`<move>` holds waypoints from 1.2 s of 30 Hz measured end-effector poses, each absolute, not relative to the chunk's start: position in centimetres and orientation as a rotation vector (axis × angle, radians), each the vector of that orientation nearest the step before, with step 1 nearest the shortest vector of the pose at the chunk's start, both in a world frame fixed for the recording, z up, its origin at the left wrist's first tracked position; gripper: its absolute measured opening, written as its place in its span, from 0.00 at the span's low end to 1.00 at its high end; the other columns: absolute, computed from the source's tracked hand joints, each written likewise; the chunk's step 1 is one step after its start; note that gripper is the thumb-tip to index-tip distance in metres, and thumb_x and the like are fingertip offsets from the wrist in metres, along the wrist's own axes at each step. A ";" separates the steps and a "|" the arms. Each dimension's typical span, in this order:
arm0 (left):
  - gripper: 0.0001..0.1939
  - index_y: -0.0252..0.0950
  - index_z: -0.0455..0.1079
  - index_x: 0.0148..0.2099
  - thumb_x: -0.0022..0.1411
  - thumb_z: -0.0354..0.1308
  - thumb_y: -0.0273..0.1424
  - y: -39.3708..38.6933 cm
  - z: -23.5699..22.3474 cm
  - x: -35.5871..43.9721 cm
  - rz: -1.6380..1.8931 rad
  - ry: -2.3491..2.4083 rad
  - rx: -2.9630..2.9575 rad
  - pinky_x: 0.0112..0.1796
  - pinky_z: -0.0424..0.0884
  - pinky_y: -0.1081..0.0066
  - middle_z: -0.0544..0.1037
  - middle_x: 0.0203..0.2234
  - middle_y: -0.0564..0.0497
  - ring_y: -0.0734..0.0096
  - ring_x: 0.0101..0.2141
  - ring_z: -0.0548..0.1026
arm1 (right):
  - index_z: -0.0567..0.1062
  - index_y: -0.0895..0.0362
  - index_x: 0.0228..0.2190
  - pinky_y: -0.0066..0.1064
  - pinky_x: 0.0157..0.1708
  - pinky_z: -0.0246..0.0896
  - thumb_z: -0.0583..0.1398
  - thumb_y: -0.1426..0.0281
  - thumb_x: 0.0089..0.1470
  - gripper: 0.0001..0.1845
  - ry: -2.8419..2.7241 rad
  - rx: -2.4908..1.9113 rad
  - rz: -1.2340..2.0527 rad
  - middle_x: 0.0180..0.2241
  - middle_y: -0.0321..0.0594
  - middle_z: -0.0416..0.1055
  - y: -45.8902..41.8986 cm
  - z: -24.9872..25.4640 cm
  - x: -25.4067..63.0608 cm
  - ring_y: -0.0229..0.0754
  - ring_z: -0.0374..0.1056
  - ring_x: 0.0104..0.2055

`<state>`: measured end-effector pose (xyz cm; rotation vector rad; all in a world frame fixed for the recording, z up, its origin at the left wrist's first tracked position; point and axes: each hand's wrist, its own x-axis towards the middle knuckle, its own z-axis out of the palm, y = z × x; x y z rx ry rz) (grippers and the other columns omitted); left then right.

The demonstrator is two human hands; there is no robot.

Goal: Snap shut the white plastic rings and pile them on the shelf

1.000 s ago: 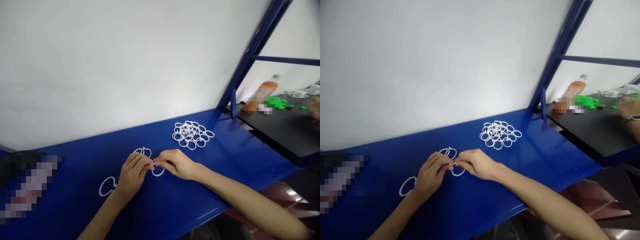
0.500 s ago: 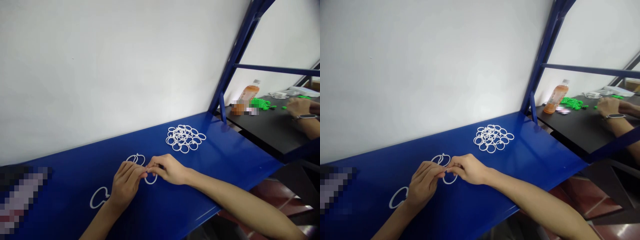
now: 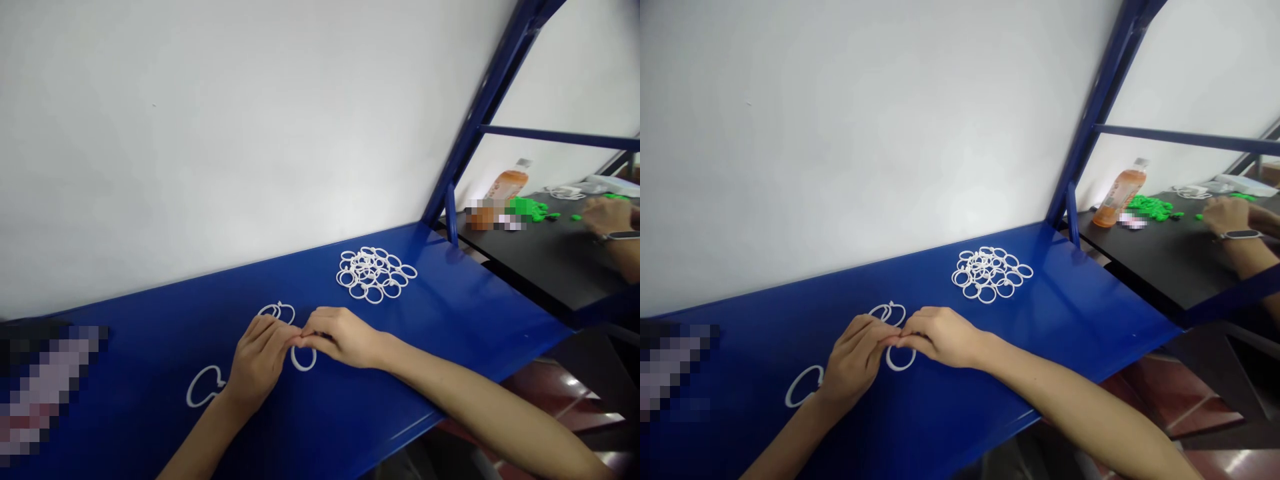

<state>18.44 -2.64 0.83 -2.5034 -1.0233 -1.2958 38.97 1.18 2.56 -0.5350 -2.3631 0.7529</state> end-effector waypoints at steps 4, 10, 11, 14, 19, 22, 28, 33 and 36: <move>0.07 0.40 0.70 0.45 0.69 0.52 0.26 -2.3 0.6 18.2 -1.301 -1.215 -2.530 0.38 0.71 0.71 0.79 0.31 0.54 0.72 0.33 0.74 | 0.76 0.58 0.40 0.25 0.32 0.65 0.60 0.66 0.64 0.09 -2.298 -0.670 0.851 0.31 0.37 0.75 1.4 2.1 38.6 0.35 0.70 0.30; 0.11 0.41 0.71 0.46 0.70 0.52 0.40 -2.9 2.1 14.2 -1.077 -1.613 -2.382 0.45 0.71 0.64 0.80 0.38 0.51 0.64 0.41 0.76 | 0.75 0.58 0.34 0.31 0.36 0.64 0.58 0.71 0.61 0.06 -2.064 -1.332 0.319 0.32 0.41 0.77 6.4 4.5 41.9 0.40 0.72 0.32; 0.13 0.41 0.71 0.46 0.70 0.51 0.42 -3.2 2.3 13.0 -1.015 -1.698 -2.359 0.46 0.71 0.62 0.80 0.39 0.50 0.62 0.42 0.76 | 0.75 0.58 0.34 0.32 0.37 0.64 0.57 0.71 0.61 0.07 -2.030 -1.499 0.214 0.32 0.43 0.77 7.8 5.0 42.8 0.42 0.72 0.33; 0.18 0.42 0.72 0.48 0.68 0.49 0.47 -4.6 1.9 9.4 -0.744 -1.930 -2.304 0.50 0.69 0.58 0.79 0.42 0.49 0.58 0.45 0.76 | 0.78 0.58 0.35 0.34 0.39 0.64 0.57 0.69 0.59 0.09 -1.981 -1.886 0.116 0.35 0.47 0.78 11.7 5.8 44.9 0.47 0.74 0.38; 0.20 0.48 0.71 0.54 0.65 0.52 0.47 -7.5 -0.2 6.0 -0.478 -2.026 -2.381 0.54 0.68 0.52 0.76 0.51 0.51 0.57 0.50 0.75 | 0.80 0.60 0.36 0.35 0.39 0.65 0.58 0.66 0.59 0.13 -1.903 -2.056 0.126 0.37 0.53 0.78 14.3 4.6 46.2 0.51 0.75 0.40; 0.20 0.51 0.70 0.57 0.64 0.56 0.45 -9.0 -1.4 5.1 -0.438 -1.955 -2.450 0.54 0.70 0.56 0.75 0.54 0.52 0.58 0.53 0.74 | 0.81 0.60 0.36 0.36 0.39 0.66 0.59 0.63 0.58 0.15 -1.868 -2.113 0.122 0.38 0.55 0.78 14.3 4.2 46.6 0.53 0.76 0.41; 0.16 0.50 0.73 0.53 0.65 0.56 0.43 -9.1 -1.7 5.5 -0.562 -1.860 -2.484 0.49 0.74 0.58 0.77 0.49 0.52 0.60 0.47 0.77 | 0.80 0.59 0.40 0.38 0.40 0.65 0.57 0.60 0.62 0.18 -1.862 -2.072 0.001 0.39 0.54 0.78 12.0 5.8 46.2 0.52 0.75 0.42; 0.16 0.49 0.72 0.54 0.66 0.55 0.41 -5.8 1.6 11.8 -0.849 -1.842 -2.520 0.50 0.74 0.61 0.75 0.49 0.51 0.63 0.48 0.75 | 0.78 0.57 0.38 0.34 0.41 0.65 0.55 0.65 0.64 0.13 -2.121 -1.476 0.042 0.36 0.45 0.78 7.9 6.0 42.5 0.44 0.73 0.39; 0.12 0.47 0.75 0.50 0.68 0.53 0.36 -3.4 3.0 15.9 -1.180 -1.762 -2.603 0.52 0.72 0.64 0.76 0.48 0.52 0.67 0.48 0.76 | 0.76 0.56 0.44 0.34 0.41 0.67 0.55 0.66 0.65 0.12 -2.284 -0.988 0.265 0.40 0.43 0.76 5.0 4.3 40.3 0.41 0.72 0.39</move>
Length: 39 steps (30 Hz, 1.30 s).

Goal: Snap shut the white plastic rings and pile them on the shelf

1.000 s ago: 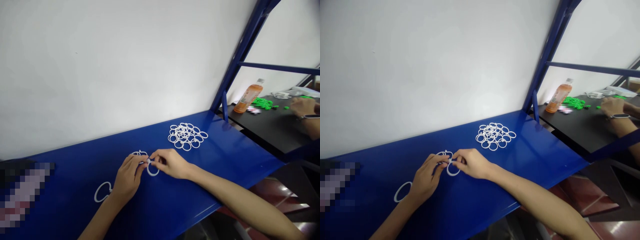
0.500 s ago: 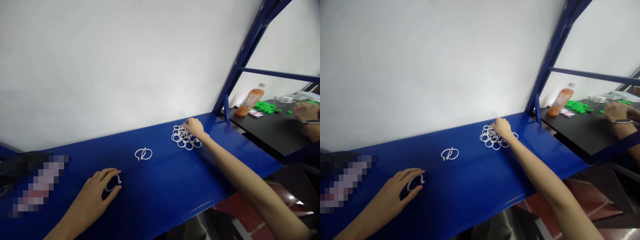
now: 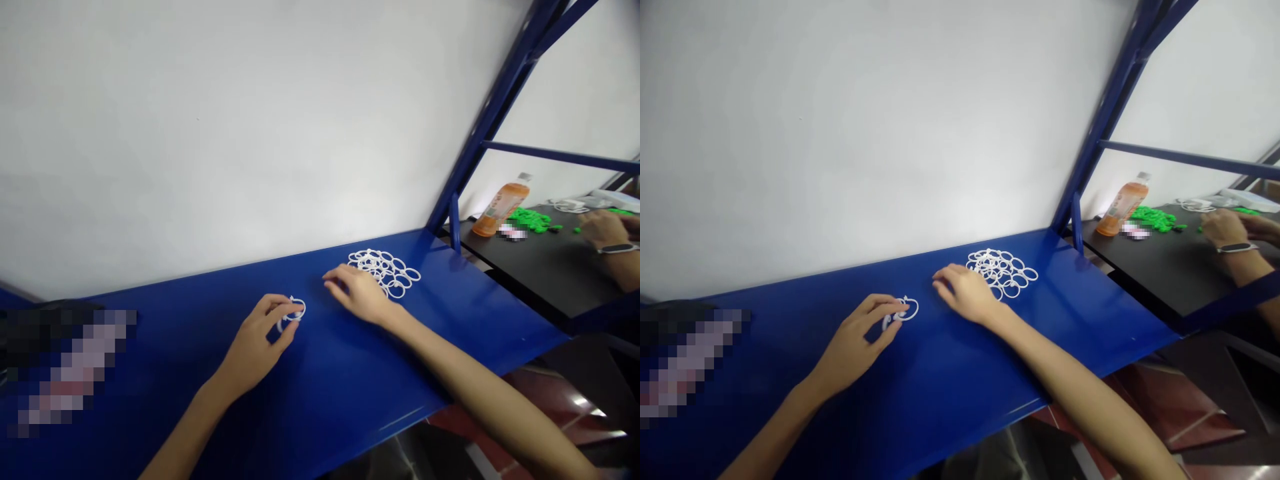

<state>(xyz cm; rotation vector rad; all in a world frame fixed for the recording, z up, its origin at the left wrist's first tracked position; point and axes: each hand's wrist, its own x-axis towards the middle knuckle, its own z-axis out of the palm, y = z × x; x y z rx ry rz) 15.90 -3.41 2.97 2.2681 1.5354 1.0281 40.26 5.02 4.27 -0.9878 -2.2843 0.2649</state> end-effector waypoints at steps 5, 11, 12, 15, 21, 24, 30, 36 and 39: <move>0.10 0.44 0.73 0.48 0.66 0.56 0.37 -1.9 1.5 18.6 1.228 1.326 1.850 0.53 0.72 0.63 0.79 0.49 0.51 0.66 0.49 0.77 | 0.69 0.55 0.51 0.34 0.40 0.69 0.57 0.67 0.64 0.14 -2.291 -0.753 0.562 0.45 0.44 0.72 1.9 1.5 38.7 0.39 0.71 0.38; 0.08 0.41 0.70 0.43 0.65 0.60 0.39 -2.7 0.0 17.7 1.256 1.170 1.546 0.53 0.72 0.60 0.81 0.48 0.48 0.62 0.51 0.78 | 0.66 0.55 0.46 0.32 0.35 0.68 0.61 0.64 0.61 0.14 -2.184 -0.817 0.720 0.39 0.40 0.74 0.8 1.9 38.6 0.39 0.71 0.35; 0.09 0.41 0.70 0.42 0.64 0.61 0.39 -2.7 0.0 17.6 1.257 1.181 1.542 0.52 0.72 0.61 0.81 0.47 0.47 0.62 0.50 0.78 | 0.66 0.55 0.48 0.32 0.35 0.68 0.62 0.63 0.60 0.17 -2.203 -0.806 0.718 0.40 0.41 0.74 0.7 2.1 38.6 0.40 0.72 0.36; 0.09 0.40 0.72 0.39 0.62 0.63 0.40 -2.6 0.1 17.6 1.289 1.219 1.566 0.51 0.73 0.63 0.82 0.45 0.48 0.63 0.48 0.79 | 0.65 0.54 0.53 0.33 0.37 0.70 0.64 0.58 0.59 0.25 -2.284 -0.748 0.649 0.45 0.43 0.73 0.5 2.6 38.8 0.41 0.72 0.40; 0.11 0.41 0.74 0.40 0.62 0.62 0.42 -2.6 0.3 18.0 1.337 1.360 1.639 0.45 0.74 0.67 0.82 0.41 0.51 0.66 0.43 0.79 | 0.73 0.55 0.45 0.34 0.42 0.71 0.52 0.61 0.69 0.14 -2.368 -0.704 0.498 0.47 0.45 0.73 0.3 2.7 38.7 0.42 0.73 0.45; 0.12 0.41 0.74 0.41 0.62 0.61 0.43 -2.7 0.6 17.9 1.288 1.474 1.716 0.40 0.74 0.68 0.82 0.37 0.52 0.68 0.36 0.79 | 0.74 0.56 0.42 0.33 0.41 0.71 0.50 0.63 0.70 0.15 -2.271 -0.742 0.523 0.45 0.45 0.73 0.3 2.5 38.6 0.41 0.73 0.42; 0.11 0.39 0.72 0.37 0.63 0.60 0.42 -2.7 0.5 18.0 1.241 1.462 1.744 0.37 0.74 0.69 0.80 0.29 0.54 0.70 0.31 0.78 | 0.71 0.55 0.51 0.33 0.41 0.71 0.52 0.68 0.69 0.13 -2.121 -0.713 0.651 0.40 0.42 0.76 0.7 1.7 38.5 0.39 0.73 0.39; 0.11 0.40 0.72 0.37 0.62 0.60 0.42 -3.1 0.9 18.0 1.212 1.453 1.709 0.33 0.72 0.72 0.79 0.27 0.55 0.71 0.29 0.78 | 0.74 0.57 0.46 0.30 0.39 0.70 0.53 0.70 0.68 0.12 -2.225 -0.608 0.685 0.37 0.41 0.76 0.2 1.7 38.5 0.38 0.73 0.36; 0.09 0.40 0.73 0.34 0.62 0.60 0.40 -3.4 1.1 17.8 1.183 1.436 1.727 0.33 0.72 0.72 0.79 0.25 0.56 0.72 0.27 0.76 | 0.74 0.58 0.46 0.29 0.38 0.69 0.51 0.71 0.69 0.13 -2.272 -0.528 0.687 0.37 0.43 0.76 0.0 1.8 38.6 0.38 0.72 0.36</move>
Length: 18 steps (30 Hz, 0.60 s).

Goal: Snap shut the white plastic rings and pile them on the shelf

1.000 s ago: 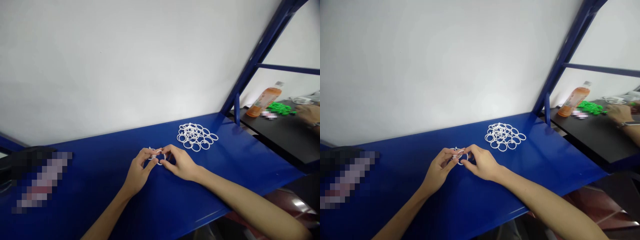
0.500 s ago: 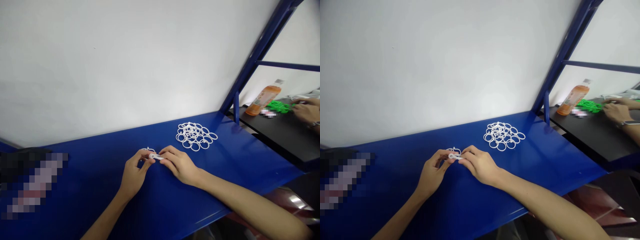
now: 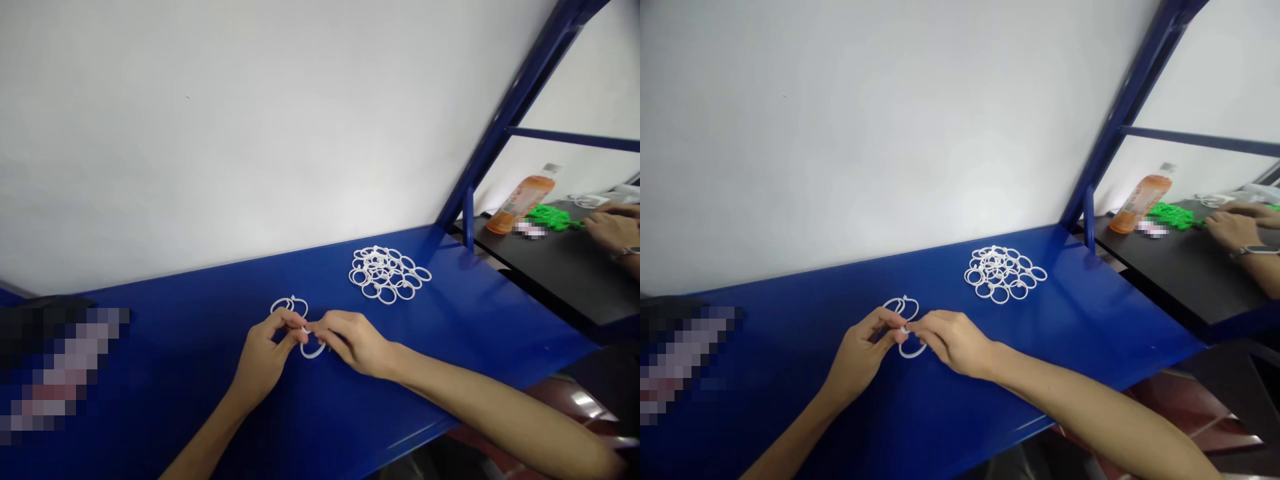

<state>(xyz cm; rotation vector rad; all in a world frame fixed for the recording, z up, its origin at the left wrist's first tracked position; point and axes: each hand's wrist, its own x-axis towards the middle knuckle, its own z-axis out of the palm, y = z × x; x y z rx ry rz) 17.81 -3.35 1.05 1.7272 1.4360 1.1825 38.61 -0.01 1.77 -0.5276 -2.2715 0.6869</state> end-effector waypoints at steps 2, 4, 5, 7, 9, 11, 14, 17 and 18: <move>0.08 0.40 0.73 0.34 0.62 0.59 0.38 -3.4 1.0 17.6 1.169 1.426 1.739 0.33 0.72 0.72 0.78 0.24 0.57 0.72 0.27 0.76 | 0.74 0.58 0.47 0.30 0.39 0.68 0.50 0.70 0.69 0.14 -2.312 -0.477 0.651 0.37 0.43 0.76 0.0 1.7 38.7 0.39 0.71 0.37; 0.06 0.40 0.72 0.34 0.61 0.59 0.36 -3.4 0.8 17.4 1.149 1.432 1.741 0.33 0.72 0.71 0.78 0.23 0.58 0.72 0.27 0.76 | 0.74 0.59 0.48 0.30 0.39 0.68 0.49 0.70 0.70 0.15 -2.363 -0.452 0.604 0.36 0.43 0.76 0.2 1.6 38.8 0.40 0.70 0.37; 0.04 0.40 0.72 0.35 0.60 0.59 0.35 -3.3 0.7 17.4 1.136 1.440 1.739 0.33 0.72 0.71 0.78 0.22 0.58 0.72 0.26 0.76 | 0.74 0.59 0.48 0.31 0.39 0.68 0.49 0.71 0.70 0.15 -2.389 -0.453 0.587 0.36 0.43 0.76 0.4 1.5 38.8 0.40 0.70 0.36; 0.04 0.40 0.72 0.37 0.58 0.60 0.34 -3.2 0.6 17.4 1.112 1.462 1.739 0.31 0.71 0.71 0.78 0.21 0.59 0.72 0.26 0.75 | 0.74 0.59 0.47 0.31 0.39 0.68 0.50 0.70 0.70 0.15 -2.434 -0.464 0.569 0.36 0.42 0.75 0.6 1.4 38.8 0.39 0.69 0.36; 0.06 0.40 0.73 0.37 0.58 0.61 0.35 -3.1 0.7 17.8 1.110 1.483 1.763 0.30 0.71 0.71 0.78 0.22 0.58 0.72 0.25 0.75 | 0.75 0.59 0.44 0.31 0.39 0.68 0.50 0.69 0.70 0.14 -2.448 -0.467 0.569 0.35 0.42 0.74 0.8 1.5 38.7 0.39 0.69 0.37; 0.07 0.40 0.73 0.37 0.60 0.61 0.38 -3.1 0.9 18.3 1.128 1.496 1.821 0.30 0.71 0.71 0.78 0.24 0.57 0.72 0.26 0.75 | 0.75 0.58 0.42 0.31 0.40 0.69 0.51 0.68 0.69 0.14 -2.427 -0.462 0.567 0.37 0.43 0.73 1.4 1.5 38.7 0.39 0.70 0.39; 0.10 0.42 0.74 0.43 0.63 0.59 0.40 -3.2 1.1 18.8 1.150 1.527 1.959 0.31 0.72 0.71 0.79 0.27 0.56 0.72 0.27 0.76 | 0.76 0.56 0.44 0.32 0.41 0.69 0.52 0.67 0.69 0.13 -2.340 -0.548 0.477 0.42 0.44 0.71 3.4 1.6 39.7 0.40 0.70 0.42; 0.11 0.42 0.73 0.48 0.66 0.56 0.39 -3.0 0.7 18.1 1.173 1.598 2.158 0.39 0.74 0.67 0.79 0.34 0.52 0.68 0.34 0.77 | 0.76 0.54 0.45 0.35 0.42 0.69 0.53 0.68 0.68 0.13 -2.111 -0.875 0.245 0.41 0.44 0.71 6.9 1.5 42.3 0.42 0.71 0.41; 0.11 0.42 0.72 0.48 0.67 0.55 0.39 -2.8 0.5 17.7 1.165 1.623 2.243 0.44 0.73 0.63 0.80 0.37 0.51 0.65 0.39 0.77 | 0.77 0.54 0.45 0.35 0.42 0.68 0.53 0.68 0.67 0.13 -2.002 -1.027 0.151 0.41 0.45 0.71 8.1 1.6 43.5 0.42 0.70 0.39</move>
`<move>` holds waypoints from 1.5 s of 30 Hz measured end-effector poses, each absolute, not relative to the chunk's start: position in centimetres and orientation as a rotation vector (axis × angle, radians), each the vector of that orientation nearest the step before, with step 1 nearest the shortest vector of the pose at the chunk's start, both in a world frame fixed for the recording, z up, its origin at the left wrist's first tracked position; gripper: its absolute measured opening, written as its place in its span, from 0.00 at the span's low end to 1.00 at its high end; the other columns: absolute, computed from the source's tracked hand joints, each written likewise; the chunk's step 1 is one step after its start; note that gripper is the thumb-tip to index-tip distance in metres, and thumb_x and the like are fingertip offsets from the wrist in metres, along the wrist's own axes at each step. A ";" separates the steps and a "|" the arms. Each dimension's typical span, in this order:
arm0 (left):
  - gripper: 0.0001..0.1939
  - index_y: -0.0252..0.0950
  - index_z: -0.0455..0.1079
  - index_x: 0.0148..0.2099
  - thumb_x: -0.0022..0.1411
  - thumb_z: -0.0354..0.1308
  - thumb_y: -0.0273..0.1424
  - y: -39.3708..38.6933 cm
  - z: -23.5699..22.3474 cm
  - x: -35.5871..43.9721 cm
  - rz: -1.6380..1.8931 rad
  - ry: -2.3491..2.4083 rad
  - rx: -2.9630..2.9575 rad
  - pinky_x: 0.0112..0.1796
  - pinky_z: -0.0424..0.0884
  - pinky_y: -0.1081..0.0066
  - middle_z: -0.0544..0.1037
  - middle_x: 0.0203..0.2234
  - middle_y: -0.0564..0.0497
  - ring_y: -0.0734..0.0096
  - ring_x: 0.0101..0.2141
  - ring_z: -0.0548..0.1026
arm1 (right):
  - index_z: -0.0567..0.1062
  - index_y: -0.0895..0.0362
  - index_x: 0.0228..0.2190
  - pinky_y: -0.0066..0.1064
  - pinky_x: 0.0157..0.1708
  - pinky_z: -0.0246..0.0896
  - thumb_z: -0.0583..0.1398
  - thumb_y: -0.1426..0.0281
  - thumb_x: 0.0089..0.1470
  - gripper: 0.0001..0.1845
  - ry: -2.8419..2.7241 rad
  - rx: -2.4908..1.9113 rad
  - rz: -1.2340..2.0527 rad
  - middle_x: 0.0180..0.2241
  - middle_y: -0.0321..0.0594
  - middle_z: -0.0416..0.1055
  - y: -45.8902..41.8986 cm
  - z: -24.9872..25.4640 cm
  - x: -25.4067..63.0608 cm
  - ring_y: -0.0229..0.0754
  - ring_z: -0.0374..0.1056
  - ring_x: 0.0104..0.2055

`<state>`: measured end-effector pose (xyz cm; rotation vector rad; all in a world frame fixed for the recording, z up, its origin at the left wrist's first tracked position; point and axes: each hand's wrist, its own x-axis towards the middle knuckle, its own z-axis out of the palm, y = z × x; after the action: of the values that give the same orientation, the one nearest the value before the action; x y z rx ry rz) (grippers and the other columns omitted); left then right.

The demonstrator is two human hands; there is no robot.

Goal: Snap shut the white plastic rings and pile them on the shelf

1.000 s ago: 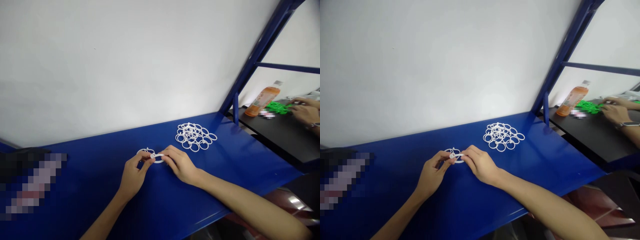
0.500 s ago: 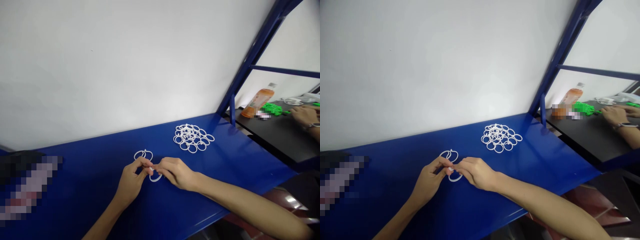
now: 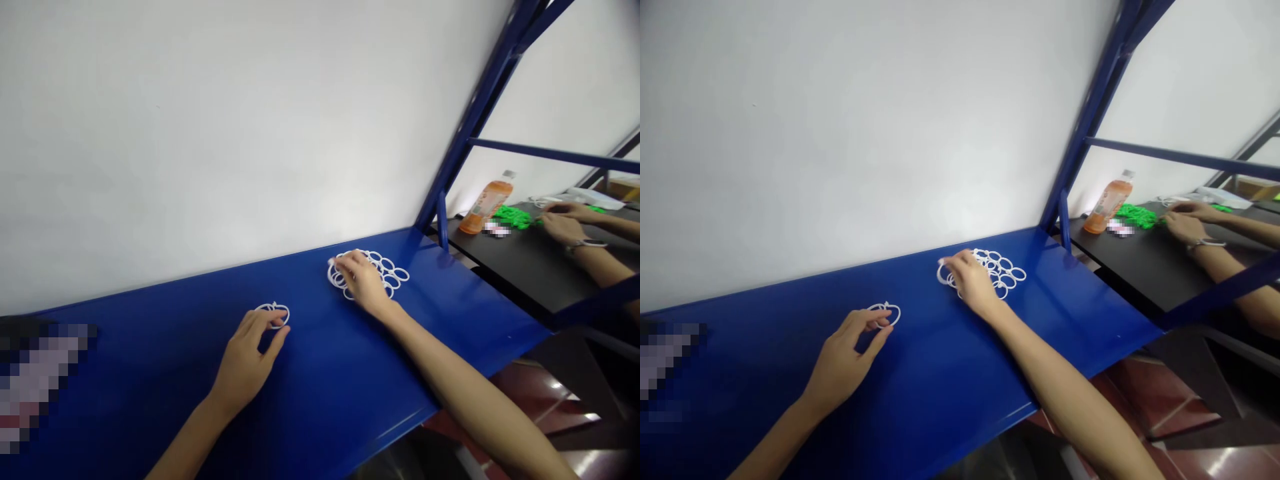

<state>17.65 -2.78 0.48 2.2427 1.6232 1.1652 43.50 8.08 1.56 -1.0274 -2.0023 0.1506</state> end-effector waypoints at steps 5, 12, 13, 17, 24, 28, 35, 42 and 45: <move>0.15 0.41 0.72 0.52 0.67 0.53 0.39 -1.8 -0.6 15.5 0.807 1.804 2.493 0.47 0.68 0.56 0.78 0.47 0.47 0.55 0.47 0.73 | 0.75 0.59 0.44 0.33 0.39 0.64 0.56 0.70 0.62 0.11 -1.743 -1.587 -0.026 0.39 0.45 0.74 11.7 1.8 48.3 0.43 0.70 0.37; 0.12 0.42 0.75 0.44 0.68 0.50 0.35 -2.1 -0.3 15.8 0.766 1.777 2.543 0.43 0.66 0.58 0.81 0.38 0.49 0.59 0.40 0.74 | 0.76 0.56 0.38 0.31 0.35 0.60 0.56 0.68 0.61 0.09 -1.704 -1.820 -0.077 0.38 0.43 0.76 11.3 2.2 49.0 0.45 0.71 0.39; 0.12 0.42 0.75 0.43 0.68 0.50 0.36 -2.2 -0.1 15.8 0.803 1.776 2.534 0.43 0.66 0.59 0.81 0.38 0.50 0.59 0.40 0.74 | 0.76 0.56 0.39 0.31 0.35 0.61 0.56 0.69 0.61 0.09 -1.691 -1.810 -0.074 0.39 0.43 0.76 11.3 2.3 49.0 0.45 0.71 0.39; 0.11 0.42 0.74 0.41 0.67 0.52 0.37 -2.2 0.4 15.7 0.910 1.812 2.499 0.42 0.65 0.60 0.81 0.34 0.51 0.60 0.39 0.74 | 0.75 0.57 0.41 0.33 0.40 0.63 0.56 0.69 0.62 0.10 -1.705 -1.631 -0.013 0.41 0.44 0.77 11.6 2.8 49.3 0.44 0.71 0.38; 0.10 0.44 0.74 0.39 0.67 0.54 0.40 -2.2 -0.3 15.9 0.788 1.724 2.518 0.40 0.63 0.62 0.80 0.30 0.54 0.63 0.34 0.73 | 0.77 0.56 0.36 0.30 0.39 0.62 0.58 0.72 0.62 0.07 -2.009 -1.411 0.087 0.39 0.40 0.75 11.3 3.5 49.5 0.40 0.70 0.37; 0.12 0.43 0.73 0.40 0.69 0.52 0.41 -2.2 0.0 15.3 0.912 1.756 2.558 0.40 0.62 0.61 0.80 0.29 0.54 0.63 0.33 0.73 | 0.78 0.53 0.37 0.29 0.32 0.58 0.58 0.71 0.63 0.08 -2.077 -1.694 -0.046 0.39 0.41 0.74 10.6 4.1 50.0 0.42 0.70 0.36; 0.18 0.42 0.73 0.44 0.67 0.50 0.48 -2.4 0.7 15.2 1.066 1.996 2.373 0.38 0.64 0.64 0.75 0.24 0.53 0.63 0.28 0.71 | 0.78 0.54 0.39 0.30 0.34 0.59 0.60 0.73 0.60 0.07 -1.965 -1.922 -0.082 0.40 0.42 0.75 10.0 5.4 51.2 0.43 0.71 0.37; 0.24 0.43 0.71 0.52 0.63 0.52 0.52 -2.2 0.7 15.1 0.989 2.116 2.079 0.38 0.67 0.65 0.76 0.32 0.52 0.61 0.34 0.73 | 0.80 0.54 0.38 0.30 0.35 0.60 0.59 0.72 0.60 0.08 -1.991 -2.112 0.028 0.42 0.43 0.77 9.5 6.0 51.2 0.44 0.73 0.39; 0.20 0.44 0.71 0.51 0.63 0.53 0.49 -2.1 0.8 15.0 1.011 2.017 2.078 0.36 0.68 0.67 0.77 0.35 0.53 0.66 0.31 0.73 | 0.80 0.54 0.38 0.32 0.36 0.62 0.61 0.72 0.58 0.08 -1.980 -2.164 0.061 0.41 0.44 0.78 9.6 6.1 51.2 0.47 0.74 0.40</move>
<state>15.04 -2.11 0.77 2.0780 2.0174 1.0109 51.21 9.57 6.10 -2.1643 -1.9797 0.0607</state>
